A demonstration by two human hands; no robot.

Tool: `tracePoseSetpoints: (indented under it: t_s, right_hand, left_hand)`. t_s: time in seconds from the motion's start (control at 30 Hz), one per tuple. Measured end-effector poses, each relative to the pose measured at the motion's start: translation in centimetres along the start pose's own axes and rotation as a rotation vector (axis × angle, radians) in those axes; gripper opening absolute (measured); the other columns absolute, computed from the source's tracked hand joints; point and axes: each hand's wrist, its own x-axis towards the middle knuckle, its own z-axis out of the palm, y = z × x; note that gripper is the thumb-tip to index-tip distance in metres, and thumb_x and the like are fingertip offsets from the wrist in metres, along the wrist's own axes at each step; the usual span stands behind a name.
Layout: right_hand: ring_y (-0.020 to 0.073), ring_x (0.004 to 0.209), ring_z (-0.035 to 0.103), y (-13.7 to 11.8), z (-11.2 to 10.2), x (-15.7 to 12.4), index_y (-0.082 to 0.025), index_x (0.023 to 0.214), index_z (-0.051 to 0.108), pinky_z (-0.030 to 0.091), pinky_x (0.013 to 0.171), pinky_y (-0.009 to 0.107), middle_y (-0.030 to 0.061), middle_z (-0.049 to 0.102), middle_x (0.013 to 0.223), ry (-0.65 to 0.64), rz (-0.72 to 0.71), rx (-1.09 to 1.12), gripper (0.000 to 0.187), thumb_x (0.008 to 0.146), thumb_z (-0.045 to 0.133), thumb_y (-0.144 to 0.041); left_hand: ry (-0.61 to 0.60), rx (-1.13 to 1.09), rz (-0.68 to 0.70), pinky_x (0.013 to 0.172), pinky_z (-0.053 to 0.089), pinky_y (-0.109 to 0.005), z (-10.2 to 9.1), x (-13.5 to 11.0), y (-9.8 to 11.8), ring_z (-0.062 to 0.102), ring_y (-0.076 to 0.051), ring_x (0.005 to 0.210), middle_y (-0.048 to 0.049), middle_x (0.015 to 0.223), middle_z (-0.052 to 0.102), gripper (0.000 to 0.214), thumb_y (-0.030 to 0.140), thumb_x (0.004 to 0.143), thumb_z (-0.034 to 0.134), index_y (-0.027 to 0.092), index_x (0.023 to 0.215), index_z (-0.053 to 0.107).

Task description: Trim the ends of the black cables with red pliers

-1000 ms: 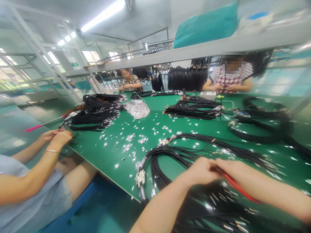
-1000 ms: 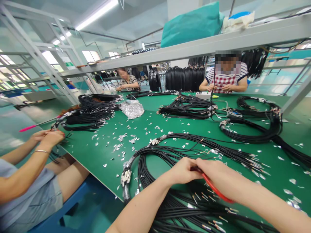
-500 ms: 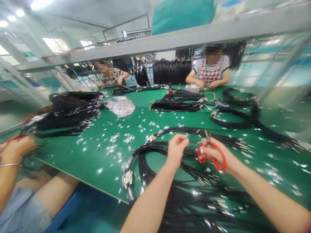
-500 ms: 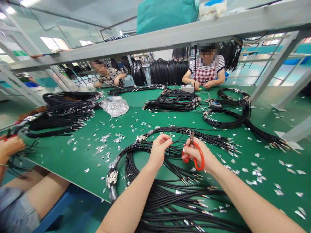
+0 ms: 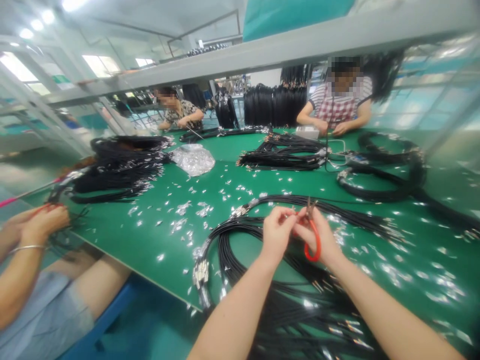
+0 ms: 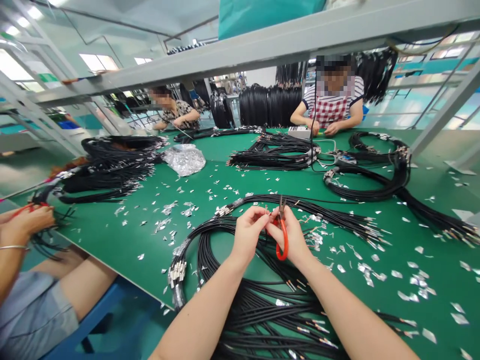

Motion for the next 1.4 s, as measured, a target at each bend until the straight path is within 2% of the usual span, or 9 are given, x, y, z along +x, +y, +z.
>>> tracePoseSetpoints:
  t_s: [0.1,0.23,0.37,0.6,0.7,0.77,0.9,0.97,1.4]
  right_hand:
    - [0.0128,0.064,0.049,0.2,0.1,-0.2,-0.024,0.082,0.042,0.044,0.063,0.028,-0.0028,0.050,0.073,0.033,-0.006,-0.099,0.029,0.068,0.066,-0.033]
    - [0.0136,0.065,0.049,0.1,0.3,-0.5,-0.024,0.079,0.040,0.044,0.066,0.029,-0.0020,0.050,0.073,0.072,-0.027,-0.184,0.025,0.072,0.062,-0.034]
    - [0.0138,0.066,0.051,0.1,0.2,-0.5,-0.024,0.078,0.039,0.044,0.067,0.030,-0.0020,0.050,0.072,0.106,-0.032,-0.174,0.021,0.075,0.058,-0.033]
    - [0.0137,0.063,0.054,0.9,-0.6,-0.3,-0.024,0.080,0.039,0.044,0.063,0.028,-0.0031,0.052,0.071,0.136,-0.040,-0.131,0.027,0.072,0.063,-0.034]
    - [0.0129,0.061,0.053,0.2,-1.2,-0.1,-0.023,0.079,0.041,0.044,0.062,0.028,-0.0036,0.053,0.068,0.146,-0.043,-0.203,0.030,0.070,0.065,-0.038]
    - [0.0126,0.059,0.052,-0.7,-1.8,0.0,-0.022,0.076,0.045,0.043,0.059,0.027,-0.0030,0.053,0.065,0.058,-0.006,-0.271,0.027,0.071,0.064,-0.040]
    - [0.0112,0.049,0.050,-2.3,-2.9,-0.1,-0.019,0.067,0.050,0.040,0.050,0.024,-0.0021,0.053,0.057,-0.308,0.106,-0.323,0.025,0.078,0.054,-0.041]
    - [0.0105,0.043,0.048,-2.4,-3.2,-0.2,-0.019,0.060,0.048,0.039,0.047,0.024,-0.0025,0.052,0.050,-0.419,0.143,-0.328,0.030,0.080,0.052,-0.041]
    - [0.0099,0.039,0.048,-2.8,-4.1,-0.3,-0.017,0.054,0.050,0.037,0.042,0.021,-0.0024,0.052,0.043,-0.475,0.229,-0.256,0.035,0.081,0.051,-0.039]
  left_hand:
    - [0.092,0.007,0.010,0.064,0.043,-0.024,0.3,-0.2,0.2,0.053,-0.011,0.067,0.0001,0.073,0.057,0.017,0.022,0.070,0.062,0.018,0.085,0.057]
    - [0.159,0.080,0.046,0.065,0.043,-0.024,0.4,-0.3,0.5,0.056,-0.012,0.067,-0.0012,0.072,0.060,0.009,0.024,0.071,0.061,0.017,0.077,0.058]
    - [0.116,0.028,-0.021,0.063,0.043,-0.024,0.3,-0.1,0.4,0.058,-0.013,0.066,-0.0030,0.071,0.064,0.008,0.024,0.073,0.057,0.016,0.072,0.058]
    - [-0.076,-0.321,-0.241,0.062,0.040,-0.022,0.4,0.2,0.5,0.052,-0.010,0.064,-0.0017,0.069,0.061,0.008,0.017,0.066,0.060,0.014,0.062,0.055]
    - [-0.057,-0.404,-0.269,0.065,0.040,-0.023,0.2,0.5,0.7,0.052,-0.010,0.065,-0.0013,0.066,0.058,0.010,0.017,0.063,0.062,0.014,0.060,0.053]
    - [-0.044,-0.463,-0.318,0.064,0.040,-0.024,0.0,0.6,0.9,0.051,-0.011,0.063,-0.0013,0.065,0.056,0.013,0.020,0.063,0.063,0.014,0.060,0.052]
    - [-0.045,-0.557,-0.393,0.054,0.036,-0.023,-0.1,1.0,0.9,0.048,-0.009,0.055,-0.0006,0.063,0.053,0.016,0.021,0.062,0.063,0.014,0.061,0.049]
    - [-0.035,-0.553,-0.394,0.051,0.032,-0.022,-0.1,1.1,0.9,0.045,-0.007,0.053,-0.0006,0.062,0.053,0.015,0.019,0.061,0.063,0.013,0.061,0.049]
    - [-0.144,-0.426,-0.347,0.050,0.030,-0.021,-0.4,1.0,0.8,0.041,-0.006,0.051,0.0013,0.058,0.050,0.011,0.016,0.061,0.061,0.014,0.059,0.050]
